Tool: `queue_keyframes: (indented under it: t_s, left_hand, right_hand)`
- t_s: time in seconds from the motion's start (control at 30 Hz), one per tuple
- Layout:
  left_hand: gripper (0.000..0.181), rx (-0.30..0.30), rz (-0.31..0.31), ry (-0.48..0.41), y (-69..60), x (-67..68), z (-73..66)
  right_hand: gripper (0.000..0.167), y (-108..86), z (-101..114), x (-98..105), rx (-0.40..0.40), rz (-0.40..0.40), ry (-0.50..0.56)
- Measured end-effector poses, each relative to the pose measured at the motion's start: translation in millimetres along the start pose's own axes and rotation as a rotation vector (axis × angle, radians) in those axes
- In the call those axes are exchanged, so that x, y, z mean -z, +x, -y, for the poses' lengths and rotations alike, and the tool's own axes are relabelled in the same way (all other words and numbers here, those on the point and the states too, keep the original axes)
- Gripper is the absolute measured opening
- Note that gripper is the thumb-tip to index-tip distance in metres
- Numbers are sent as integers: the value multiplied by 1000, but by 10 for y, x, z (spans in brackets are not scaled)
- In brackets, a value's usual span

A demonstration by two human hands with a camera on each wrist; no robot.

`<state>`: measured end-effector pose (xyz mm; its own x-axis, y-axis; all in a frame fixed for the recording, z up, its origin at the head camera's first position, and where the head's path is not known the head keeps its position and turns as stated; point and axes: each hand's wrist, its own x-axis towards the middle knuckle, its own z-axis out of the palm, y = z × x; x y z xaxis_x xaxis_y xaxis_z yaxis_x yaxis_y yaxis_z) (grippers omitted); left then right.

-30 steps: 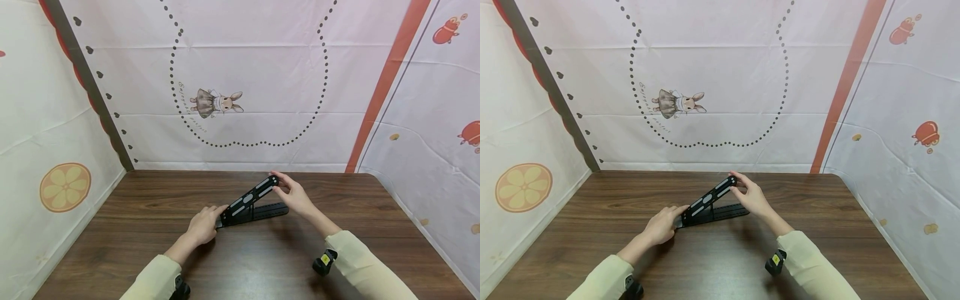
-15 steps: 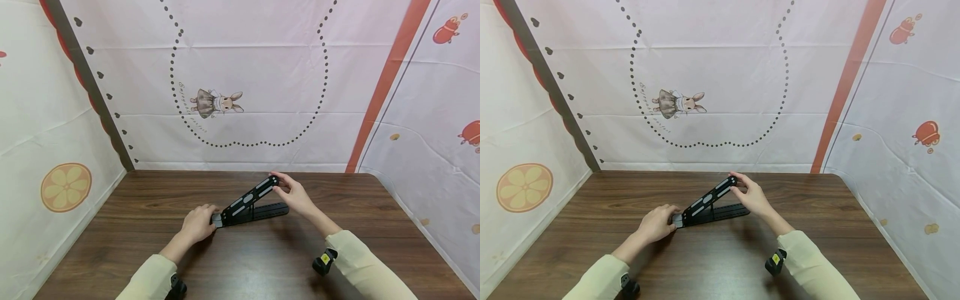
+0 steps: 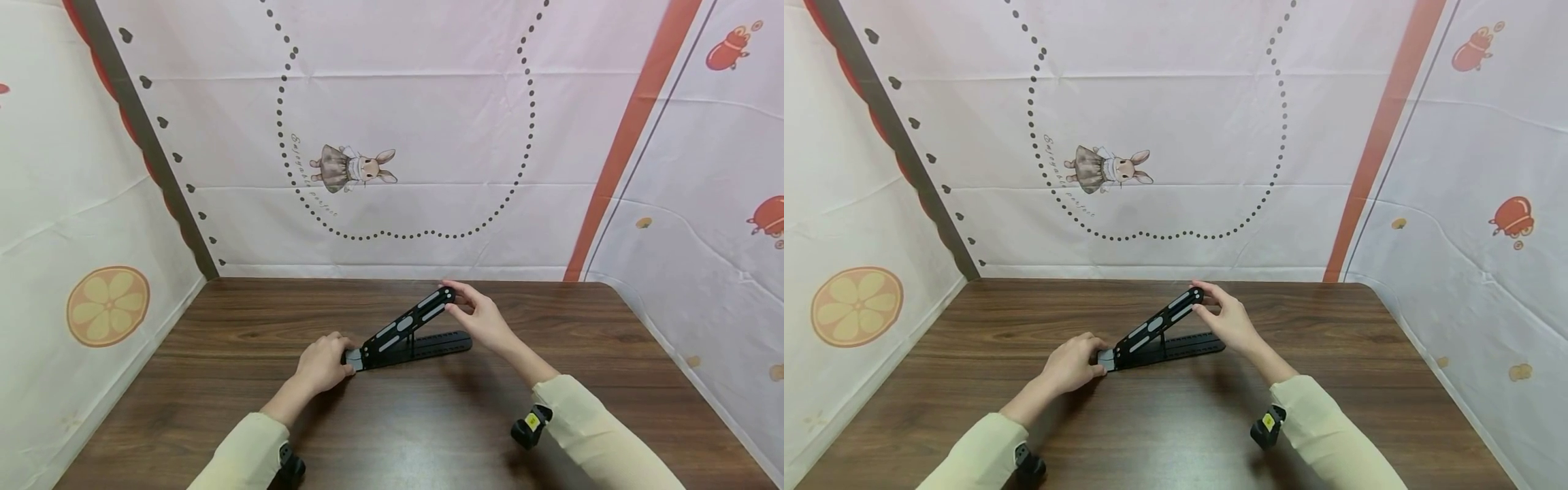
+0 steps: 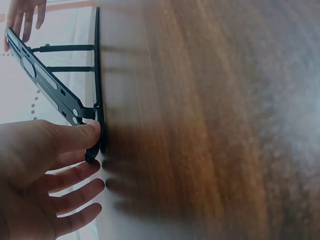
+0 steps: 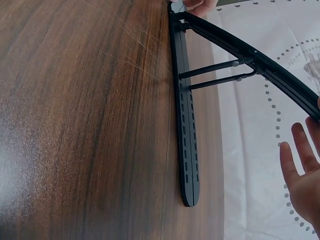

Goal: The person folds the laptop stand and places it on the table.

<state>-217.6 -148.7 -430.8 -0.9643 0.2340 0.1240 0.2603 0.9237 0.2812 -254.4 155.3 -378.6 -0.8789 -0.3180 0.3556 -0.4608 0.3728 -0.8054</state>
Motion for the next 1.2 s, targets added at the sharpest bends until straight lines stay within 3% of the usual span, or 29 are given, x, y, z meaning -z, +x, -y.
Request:
queue_keyframes:
  t_s: [0.2, 0.53, 0.87, 1.2]
  left_hand:
    - [37, 11, -2, 6, 37, -1, 11]
    - [37, 62, -21, 7, 95, -22, 39]
    - [34, 68, -57, 32, 163, -47, 68]
    - [35, 69, -34, 27, 230, -32, 71]
  right_hand:
    - [44, -5, -44, 15, -7, -6, -10]
    - [44, -95, 309, 67, -7, -8, -4]
    - [43, -95, 328, 37, -16, -22, -5]
    - [42, -89, 358, 13, -25, -56, -11]
